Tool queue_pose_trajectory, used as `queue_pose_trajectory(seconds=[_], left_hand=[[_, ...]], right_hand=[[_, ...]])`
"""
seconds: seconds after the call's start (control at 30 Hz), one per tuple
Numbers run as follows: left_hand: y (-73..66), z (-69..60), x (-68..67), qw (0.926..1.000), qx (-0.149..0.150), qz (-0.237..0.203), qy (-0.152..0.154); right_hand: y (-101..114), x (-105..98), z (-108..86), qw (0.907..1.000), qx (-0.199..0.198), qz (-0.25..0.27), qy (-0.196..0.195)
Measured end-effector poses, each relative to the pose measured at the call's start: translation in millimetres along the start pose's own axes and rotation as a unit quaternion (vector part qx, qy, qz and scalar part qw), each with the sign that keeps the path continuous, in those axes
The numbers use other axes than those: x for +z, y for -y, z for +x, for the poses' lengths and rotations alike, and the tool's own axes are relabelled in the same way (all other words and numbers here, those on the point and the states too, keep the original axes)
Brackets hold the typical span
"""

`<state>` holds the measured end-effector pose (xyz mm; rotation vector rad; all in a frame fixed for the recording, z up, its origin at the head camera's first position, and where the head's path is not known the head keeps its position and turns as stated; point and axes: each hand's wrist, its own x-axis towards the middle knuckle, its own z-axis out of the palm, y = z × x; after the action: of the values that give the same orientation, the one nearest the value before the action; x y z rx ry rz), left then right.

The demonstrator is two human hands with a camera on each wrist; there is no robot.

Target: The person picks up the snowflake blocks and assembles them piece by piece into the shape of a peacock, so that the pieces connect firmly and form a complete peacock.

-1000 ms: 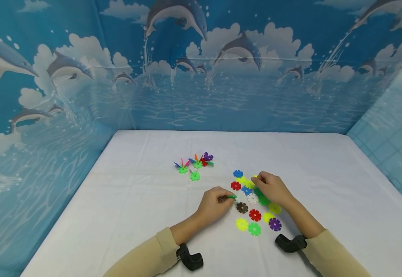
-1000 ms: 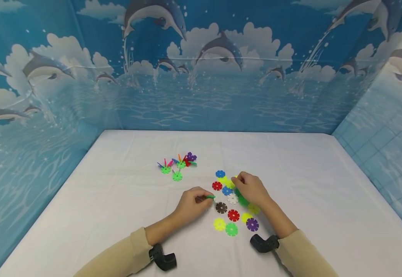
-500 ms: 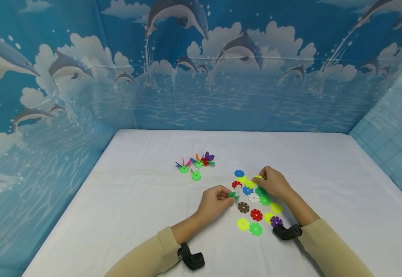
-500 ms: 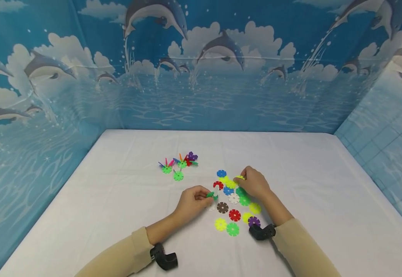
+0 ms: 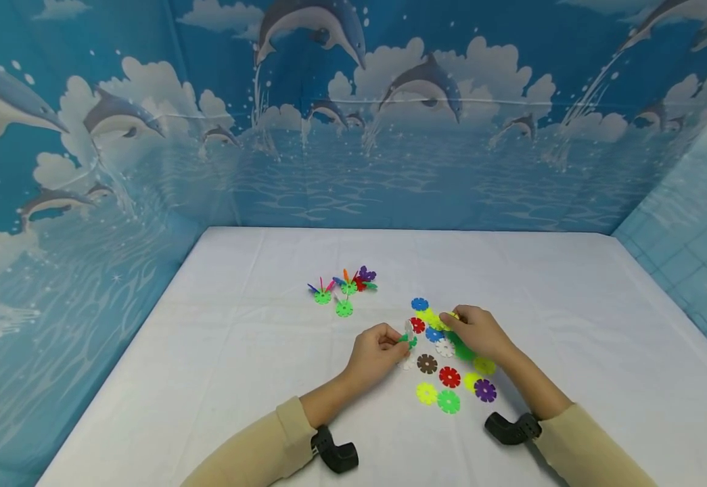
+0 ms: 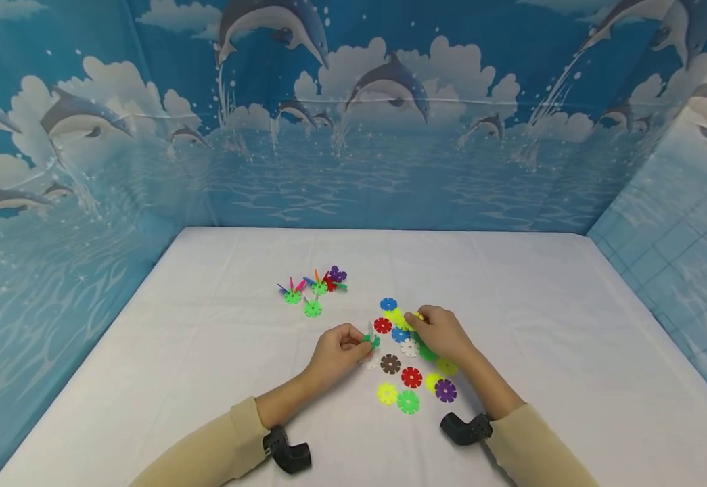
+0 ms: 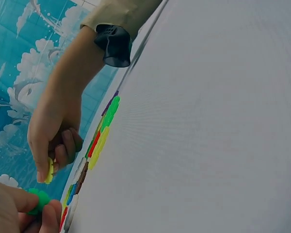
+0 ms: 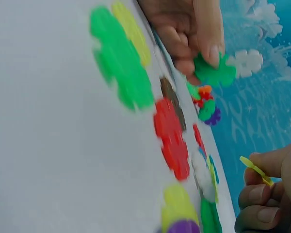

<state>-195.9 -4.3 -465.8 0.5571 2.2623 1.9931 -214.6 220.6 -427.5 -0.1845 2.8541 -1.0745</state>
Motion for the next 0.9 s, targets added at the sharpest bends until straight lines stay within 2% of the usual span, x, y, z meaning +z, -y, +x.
queue_pose_trajectory(seconds=[0.07,0.3,0.43,0.5,0.7,0.9], left_hand=[[-2.0,0.2,0.0,1.0000,-0.001,0.001,0.005],[-34.6,-9.6,-3.4,0.9994,0.000,-0.029,0.021],[-38.0,-11.0,-3.1,0.9994,0.003,-0.025,0.025],[-34.4,-10.1,-2.2,0.9996,0.009,-0.015,0.024],[-8.1,-3.1,1.0,0.9991,0.026,0.022,0.025],[-4.1,-3.6,-0.2,0.9974,0.048,0.050,0.023]], right_hand=[[6,4,-4.2,0.9997,-0.009,0.018,0.010],[28,16,-14.6,0.9938,-0.008,0.102,0.045],[35,23,-17.2,0.9929,-0.014,0.106,0.053],[37,26,-18.0,0.9932,-0.013,0.104,0.052],[38,33,-19.6,0.9953,-0.019,0.089,0.032],[40,40,-22.0,0.9968,-0.041,0.068,0.009]])
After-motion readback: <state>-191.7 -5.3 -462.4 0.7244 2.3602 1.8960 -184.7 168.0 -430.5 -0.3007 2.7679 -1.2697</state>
